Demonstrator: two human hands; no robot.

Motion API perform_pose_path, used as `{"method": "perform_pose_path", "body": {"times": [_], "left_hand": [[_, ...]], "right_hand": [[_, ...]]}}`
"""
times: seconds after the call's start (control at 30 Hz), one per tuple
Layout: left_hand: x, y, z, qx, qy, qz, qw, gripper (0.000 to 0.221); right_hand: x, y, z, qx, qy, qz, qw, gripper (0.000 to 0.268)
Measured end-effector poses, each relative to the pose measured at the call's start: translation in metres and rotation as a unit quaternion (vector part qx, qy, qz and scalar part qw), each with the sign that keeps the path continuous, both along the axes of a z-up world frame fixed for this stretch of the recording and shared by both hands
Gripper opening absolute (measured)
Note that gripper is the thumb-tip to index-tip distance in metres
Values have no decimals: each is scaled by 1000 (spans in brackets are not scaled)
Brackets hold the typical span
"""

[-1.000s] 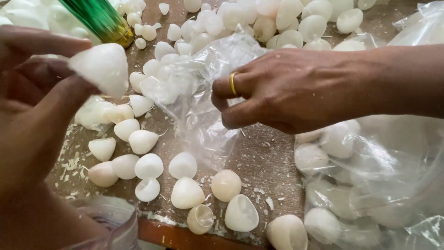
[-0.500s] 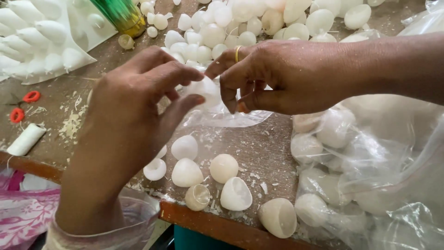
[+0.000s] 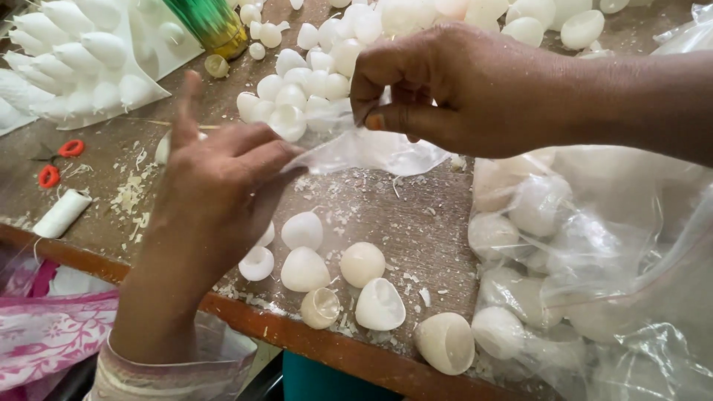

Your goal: Packing small cone-shaped wax or plastic objects into plastic bags at a production table.

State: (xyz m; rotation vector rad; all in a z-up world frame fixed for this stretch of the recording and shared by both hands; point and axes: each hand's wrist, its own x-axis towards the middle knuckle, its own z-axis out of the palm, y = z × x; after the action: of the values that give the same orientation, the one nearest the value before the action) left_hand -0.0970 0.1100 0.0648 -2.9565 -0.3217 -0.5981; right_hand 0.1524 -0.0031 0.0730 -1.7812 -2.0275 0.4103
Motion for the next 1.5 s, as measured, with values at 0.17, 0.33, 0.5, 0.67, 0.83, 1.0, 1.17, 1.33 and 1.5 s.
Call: {"method": "perform_pose_path", "body": {"times": [0.17, 0.33, 0.5, 0.67, 0.83, 1.0, 1.17, 1.33, 1.5], "left_hand": [[0, -20, 35, 35, -101, 36, 994, 16], [-1, -15, 34, 37, -119, 21, 992, 26], [-3, 13, -5, 39, -69, 37, 996, 22], [-11, 8, -20, 5, -71, 57, 996, 21], [-2, -8, -11, -4, -111, 38, 993, 18], [-9, -26, -9, -147, -132, 56, 979, 27], [-25, -47, -27, -150, -261, 103, 948, 22], [-30, -42, -54, -87, 30, 310, 946, 57], [-6, -50, -34, -115, 64, 350, 928, 55]], "right_hand": [[12, 1, -19, 183, -35, 152, 971, 20], [3, -2, -4, 372, -78, 265, 886, 6], [5, 3, -24, 308, -140, 235, 911, 18], [7, 5, -34, 319, -242, 230, 887, 31], [14, 9, -37, 234, -355, 179, 887, 30], [-7, 2, -20, 144, -407, 169, 886, 38], [-5, 3, -31, 160, -360, 179, 902, 36], [-11, 4, -28, 76, -244, 157, 954, 27], [-20, 2, -12, -21, -291, 108, 950, 17]]}}
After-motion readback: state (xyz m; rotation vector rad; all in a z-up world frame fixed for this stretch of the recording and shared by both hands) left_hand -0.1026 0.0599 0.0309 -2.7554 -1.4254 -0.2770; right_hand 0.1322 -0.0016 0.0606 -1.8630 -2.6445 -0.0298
